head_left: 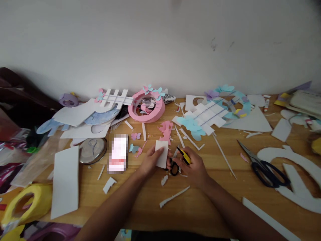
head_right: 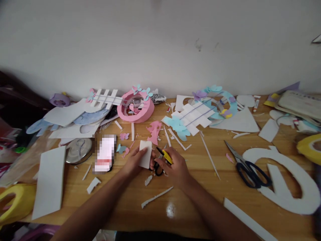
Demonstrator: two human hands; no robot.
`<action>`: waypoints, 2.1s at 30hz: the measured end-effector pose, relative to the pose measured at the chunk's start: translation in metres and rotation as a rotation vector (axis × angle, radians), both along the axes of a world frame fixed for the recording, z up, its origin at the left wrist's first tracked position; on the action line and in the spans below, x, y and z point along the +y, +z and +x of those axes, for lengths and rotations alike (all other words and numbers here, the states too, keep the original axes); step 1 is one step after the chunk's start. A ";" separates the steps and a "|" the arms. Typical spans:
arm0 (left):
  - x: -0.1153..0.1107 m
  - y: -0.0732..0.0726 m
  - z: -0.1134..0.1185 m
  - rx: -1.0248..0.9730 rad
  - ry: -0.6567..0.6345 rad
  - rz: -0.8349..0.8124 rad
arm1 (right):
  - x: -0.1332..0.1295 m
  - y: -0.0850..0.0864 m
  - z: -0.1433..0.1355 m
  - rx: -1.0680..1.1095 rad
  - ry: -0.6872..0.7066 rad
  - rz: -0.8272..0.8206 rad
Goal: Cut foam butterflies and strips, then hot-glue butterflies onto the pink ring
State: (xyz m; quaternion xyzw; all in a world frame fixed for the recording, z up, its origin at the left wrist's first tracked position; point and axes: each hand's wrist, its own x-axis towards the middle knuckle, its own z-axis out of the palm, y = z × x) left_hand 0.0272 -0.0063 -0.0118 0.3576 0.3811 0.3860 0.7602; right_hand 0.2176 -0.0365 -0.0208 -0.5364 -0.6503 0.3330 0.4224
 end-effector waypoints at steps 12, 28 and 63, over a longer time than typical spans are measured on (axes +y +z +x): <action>0.000 -0.002 0.001 -0.052 -0.002 -0.011 | 0.003 0.007 -0.003 0.052 -0.044 -0.033; 0.004 -0.003 -0.006 -0.194 0.049 -0.041 | 0.022 0.009 0.026 -0.324 0.152 0.275; 0.005 0.014 -0.012 0.572 0.032 0.420 | 0.011 0.012 0.020 -0.598 0.071 0.418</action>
